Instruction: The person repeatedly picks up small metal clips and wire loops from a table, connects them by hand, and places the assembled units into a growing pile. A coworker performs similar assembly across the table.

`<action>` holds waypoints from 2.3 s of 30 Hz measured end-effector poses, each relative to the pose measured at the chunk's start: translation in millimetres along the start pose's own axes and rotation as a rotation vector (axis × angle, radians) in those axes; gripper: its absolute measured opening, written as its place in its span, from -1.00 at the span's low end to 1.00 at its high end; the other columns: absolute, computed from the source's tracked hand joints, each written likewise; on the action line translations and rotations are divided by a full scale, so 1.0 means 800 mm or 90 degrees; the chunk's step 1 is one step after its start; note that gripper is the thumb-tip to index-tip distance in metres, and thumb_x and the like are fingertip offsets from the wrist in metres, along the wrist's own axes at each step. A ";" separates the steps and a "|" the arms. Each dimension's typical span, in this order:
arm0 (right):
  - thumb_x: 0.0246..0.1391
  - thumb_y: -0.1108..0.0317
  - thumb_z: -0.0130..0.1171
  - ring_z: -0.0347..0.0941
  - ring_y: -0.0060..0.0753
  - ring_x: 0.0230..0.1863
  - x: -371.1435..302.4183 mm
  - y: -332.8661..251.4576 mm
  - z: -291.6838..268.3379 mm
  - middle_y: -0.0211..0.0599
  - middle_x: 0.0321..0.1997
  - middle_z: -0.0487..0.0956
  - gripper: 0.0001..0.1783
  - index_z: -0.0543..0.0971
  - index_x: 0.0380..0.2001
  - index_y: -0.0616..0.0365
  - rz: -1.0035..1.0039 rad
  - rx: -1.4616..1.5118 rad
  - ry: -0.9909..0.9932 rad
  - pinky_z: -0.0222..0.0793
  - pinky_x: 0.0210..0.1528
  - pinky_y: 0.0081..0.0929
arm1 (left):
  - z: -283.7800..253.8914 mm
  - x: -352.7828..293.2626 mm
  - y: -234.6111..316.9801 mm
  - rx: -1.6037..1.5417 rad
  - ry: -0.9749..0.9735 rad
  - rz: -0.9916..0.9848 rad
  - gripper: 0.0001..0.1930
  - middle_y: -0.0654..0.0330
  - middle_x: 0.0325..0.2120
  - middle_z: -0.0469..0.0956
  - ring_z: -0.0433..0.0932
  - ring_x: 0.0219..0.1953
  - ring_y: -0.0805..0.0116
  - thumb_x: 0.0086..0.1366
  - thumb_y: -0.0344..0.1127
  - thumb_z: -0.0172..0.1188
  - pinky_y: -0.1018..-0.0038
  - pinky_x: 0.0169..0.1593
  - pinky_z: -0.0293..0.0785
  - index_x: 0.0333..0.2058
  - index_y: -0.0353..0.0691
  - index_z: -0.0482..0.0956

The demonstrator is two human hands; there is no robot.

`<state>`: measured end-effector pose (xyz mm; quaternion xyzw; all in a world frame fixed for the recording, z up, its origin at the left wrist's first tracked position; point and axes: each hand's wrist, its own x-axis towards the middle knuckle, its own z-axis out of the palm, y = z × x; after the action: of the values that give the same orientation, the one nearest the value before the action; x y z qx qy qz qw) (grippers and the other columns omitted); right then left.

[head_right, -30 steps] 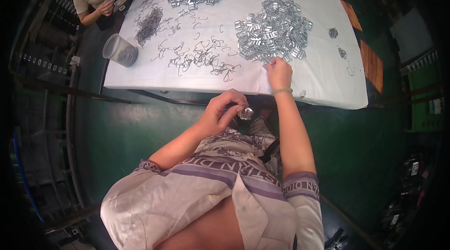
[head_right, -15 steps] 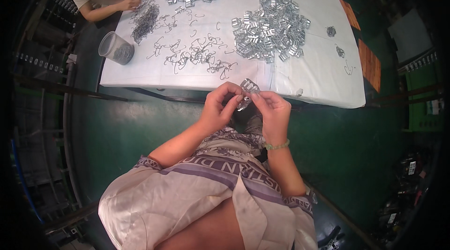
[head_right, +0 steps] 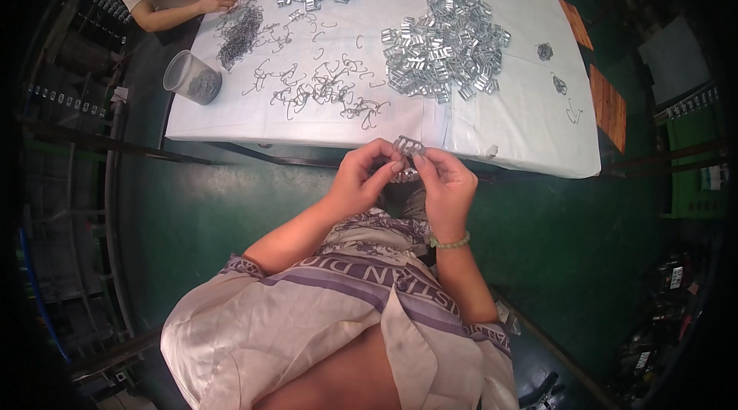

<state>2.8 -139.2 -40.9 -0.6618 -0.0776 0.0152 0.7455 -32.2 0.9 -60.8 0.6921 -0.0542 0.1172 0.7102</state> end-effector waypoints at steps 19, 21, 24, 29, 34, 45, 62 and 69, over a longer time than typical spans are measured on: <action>0.10 0.54 0.01 0.51 -0.34 -0.29 -0.020 0.022 -0.037 -0.09 -0.32 0.56 -0.89 0.41 -0.30 0.36 -0.049 0.018 -0.088 0.43 -0.12 -0.40 | -0.265 0.048 -0.048 0.579 0.458 -0.215 -0.86 0.07 -0.48 0.61 0.58 -0.42 0.29 0.08 -0.35 0.21 0.46 -0.26 0.46 -0.41 -0.28 0.63; 0.10 0.55 0.00 0.51 -0.34 -0.28 -0.022 0.020 -0.038 -0.10 -0.32 0.55 -0.90 0.41 -0.30 0.36 -0.044 0.027 -0.078 0.43 -0.12 -0.39 | -0.303 0.050 -0.061 0.693 0.455 -0.233 -0.85 0.05 -0.47 0.60 0.58 -0.41 0.19 0.06 -0.33 0.20 0.39 -0.25 0.46 -0.41 -0.25 0.64; 0.10 0.55 0.00 0.51 -0.34 -0.29 -0.023 0.018 -0.039 -0.10 -0.31 0.55 -0.90 0.41 -0.30 0.37 -0.049 0.047 -0.072 0.43 -0.12 -0.39 | -0.327 0.060 -0.075 0.816 0.412 -0.247 -0.85 0.03 -0.46 0.59 0.57 -0.39 0.09 0.04 -0.32 0.19 0.30 -0.24 0.46 -0.42 -0.21 0.65; 0.05 0.56 0.08 0.47 -0.56 -0.30 -0.023 0.015 -0.041 -0.24 -0.34 0.56 -0.91 0.46 -0.34 0.34 -0.037 0.054 -0.051 0.37 -0.18 -0.64 | -0.329 0.081 -0.084 0.961 0.283 -0.252 -0.87 -0.01 -0.48 0.57 0.56 -0.39 0.04 0.02 -0.37 0.14 0.27 -0.25 0.47 -0.49 -0.26 0.63; 0.05 0.56 0.09 0.46 -0.57 -0.29 -0.025 0.014 -0.043 -0.25 -0.34 0.55 -0.90 0.46 -0.33 0.34 -0.036 0.050 -0.048 0.36 -0.19 -0.65 | -0.348 0.093 -0.098 1.091 0.148 -0.147 -0.87 -0.06 -0.50 0.55 0.55 -0.41 0.03 0.01 -0.39 0.09 0.27 -0.30 0.48 -0.58 -0.32 0.57; 0.08 0.57 0.02 0.51 -0.38 -0.29 -0.028 0.022 -0.043 -0.14 -0.31 0.55 -0.91 0.43 -0.31 0.36 -0.025 0.016 -0.059 0.43 -0.13 -0.43 | -0.314 0.088 -0.066 0.597 0.259 -0.214 -0.85 0.19 -0.61 0.54 0.49 -0.53 0.44 -0.03 -0.34 0.20 0.50 -0.41 0.40 -0.57 -0.33 0.55; 0.05 0.57 0.10 0.49 -0.62 -0.35 -0.029 0.018 -0.023 -0.29 -0.39 0.57 -0.91 0.47 -0.35 0.37 -0.041 0.012 -0.022 0.38 -0.29 -0.71 | -0.020 0.038 0.049 0.144 -0.100 0.087 -0.93 0.27 -0.58 0.42 0.33 -0.51 0.51 -0.02 -0.56 0.16 0.59 -0.41 0.26 -0.56 -0.32 0.44; 0.05 0.56 0.10 0.42 -0.69 -0.37 -0.029 0.019 -0.023 -0.37 -0.41 0.54 -0.92 0.48 -0.36 0.36 -0.071 -0.063 -0.043 0.31 -0.33 -0.76 | -0.002 0.030 0.054 0.234 -0.054 0.123 -0.93 0.22 -0.57 0.41 0.35 -0.50 0.43 -0.02 -0.56 0.15 0.56 -0.39 0.28 -0.54 -0.32 0.43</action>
<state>-16.6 -158.2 -60.4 -0.6915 -0.1401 -0.0076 0.7086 -19.7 5.2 -12.8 0.8057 -0.1283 0.1633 0.5547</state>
